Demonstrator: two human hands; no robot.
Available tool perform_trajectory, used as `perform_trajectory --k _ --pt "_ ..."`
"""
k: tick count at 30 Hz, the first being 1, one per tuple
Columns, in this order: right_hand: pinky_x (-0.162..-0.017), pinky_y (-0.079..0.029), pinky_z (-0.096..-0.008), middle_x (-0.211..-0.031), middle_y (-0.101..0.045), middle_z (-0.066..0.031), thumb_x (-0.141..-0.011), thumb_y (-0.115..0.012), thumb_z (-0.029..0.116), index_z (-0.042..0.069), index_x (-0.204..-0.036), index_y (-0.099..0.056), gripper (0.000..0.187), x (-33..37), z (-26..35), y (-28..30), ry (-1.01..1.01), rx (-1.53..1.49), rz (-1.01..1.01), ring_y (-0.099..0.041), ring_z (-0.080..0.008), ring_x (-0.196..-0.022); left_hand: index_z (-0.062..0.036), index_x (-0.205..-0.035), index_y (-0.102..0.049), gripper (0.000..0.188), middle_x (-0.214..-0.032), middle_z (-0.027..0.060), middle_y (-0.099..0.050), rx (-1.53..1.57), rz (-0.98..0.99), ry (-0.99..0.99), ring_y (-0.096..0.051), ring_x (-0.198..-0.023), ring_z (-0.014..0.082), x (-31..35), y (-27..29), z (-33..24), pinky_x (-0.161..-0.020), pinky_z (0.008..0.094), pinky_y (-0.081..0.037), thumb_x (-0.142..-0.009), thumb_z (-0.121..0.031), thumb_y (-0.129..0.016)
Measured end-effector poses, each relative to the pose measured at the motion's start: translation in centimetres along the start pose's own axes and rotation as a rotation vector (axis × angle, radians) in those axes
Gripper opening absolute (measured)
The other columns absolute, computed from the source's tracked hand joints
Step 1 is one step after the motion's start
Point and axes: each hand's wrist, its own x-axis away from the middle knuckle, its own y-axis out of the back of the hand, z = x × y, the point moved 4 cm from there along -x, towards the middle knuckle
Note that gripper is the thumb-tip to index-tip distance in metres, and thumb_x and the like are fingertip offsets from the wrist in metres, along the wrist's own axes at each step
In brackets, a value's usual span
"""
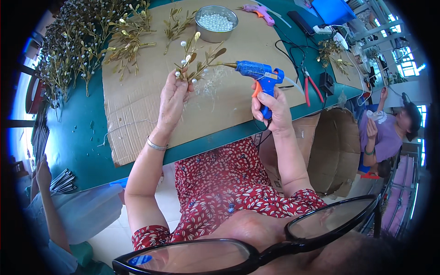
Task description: The person assembles decorative plant branches by applying glue to the stems with a hot glue gun and pressing pearl beads onto the glue spots by hand.
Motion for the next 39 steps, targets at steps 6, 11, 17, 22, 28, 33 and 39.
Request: perform_trajectory --k 6,11,17,22,28,33,39 --pt "-0.042 -0.038 -0.0218 -0.062 -0.051 -0.0036 -0.086 -0.059 0.012 -0.001 -0.101 -0.054 0.021 -0.04 0.62 -0.08 0.052 0.030 -0.013 -0.049 -0.0105 -0.044 -0.0064 -0.132 -0.041 0.036 -0.084 -0.0018 -0.051 -0.055 -0.063 -0.036 -0.039 -0.068 0.0023 -0.02 0.05 -0.34 -0.059 0.0163 -0.032 -0.097 -0.011 -0.042" --pt "-0.042 -0.038 -0.0218 -0.062 -0.050 -0.0021 -0.086 -0.058 0.012 -0.001 -0.100 -0.055 0.019 -0.26 0.58 -0.35 0.053 0.100 0.006 -0.048 -0.0099 -0.044 -0.0062 -0.131 -0.042 0.035 -0.083 -0.0022 -0.051 -0.105 -0.062 -0.079 -0.040 -0.069 0.0027 0.08 -0.21 -0.51 -0.060 0.0168 -0.033 -0.097 -0.013 -0.044" --pt "-0.040 -0.037 -0.0205 -0.062 -0.049 -0.0034 -0.086 -0.059 0.012 -0.002 -0.102 -0.056 0.021 -0.49 0.35 -0.31 0.073 0.101 0.001 -0.046 -0.0101 -0.043 -0.0057 -0.128 -0.043 0.032 -0.083 -0.0021 -0.052 -0.107 -0.071 -0.078 -0.040 -0.069 0.0028 0.01 -0.21 -0.47 -0.060 0.0167 -0.033 -0.097 -0.014 -0.044" --pt "-0.043 -0.039 -0.0218 -0.062 -0.050 -0.0018 -0.086 -0.058 0.012 0.000 -0.100 -0.055 0.019 -0.29 0.35 -0.02 0.051 0.145 -0.001 -0.049 -0.0095 -0.045 -0.0056 -0.127 -0.043 0.031 -0.083 -0.0020 -0.051 -0.085 -0.082 -0.090 -0.041 -0.069 0.0028 -0.01 -0.19 -0.37 -0.060 0.0164 -0.033 -0.097 -0.014 -0.044" --pt "-0.043 -0.039 -0.0221 -0.062 -0.050 -0.0017 -0.086 -0.058 0.012 -0.001 -0.101 -0.054 0.020 -0.30 0.45 0.02 0.072 0.171 0.001 -0.049 -0.0093 -0.046 -0.0055 -0.128 -0.042 0.032 -0.083 -0.0022 -0.051 -0.076 -0.075 -0.103 -0.042 -0.070 0.0029 -0.09 -0.12 -0.19 -0.059 0.0164 -0.034 -0.097 -0.014 -0.044" --pt "-0.044 -0.040 -0.0222 -0.062 -0.050 -0.0016 -0.086 -0.058 0.013 -0.001 -0.104 -0.053 0.022 -0.45 0.70 0.14 0.082 0.187 -0.005 -0.048 -0.0089 -0.046 -0.0055 -0.128 -0.042 0.032 -0.083 -0.0022 -0.051 -0.098 -0.068 -0.089 -0.041 -0.069 0.0030 -0.11 -0.10 -0.34 -0.059 0.0164 -0.034 -0.097 -0.014 -0.044" --pt "-0.045 -0.041 -0.0219 -0.065 -0.052 -0.0027 -0.087 -0.058 0.012 -0.001 -0.103 -0.053 0.022 -0.14 0.78 -0.09 0.119 0.244 -0.032 -0.049 -0.0086 -0.047 -0.0052 -0.128 -0.042 0.032 -0.087 -0.0019 -0.053 -0.116 -0.085 -0.091 -0.043 -0.073 0.0035 -0.03 -0.19 -0.39 -0.063 0.0173 -0.036 -0.097 -0.012 -0.043"
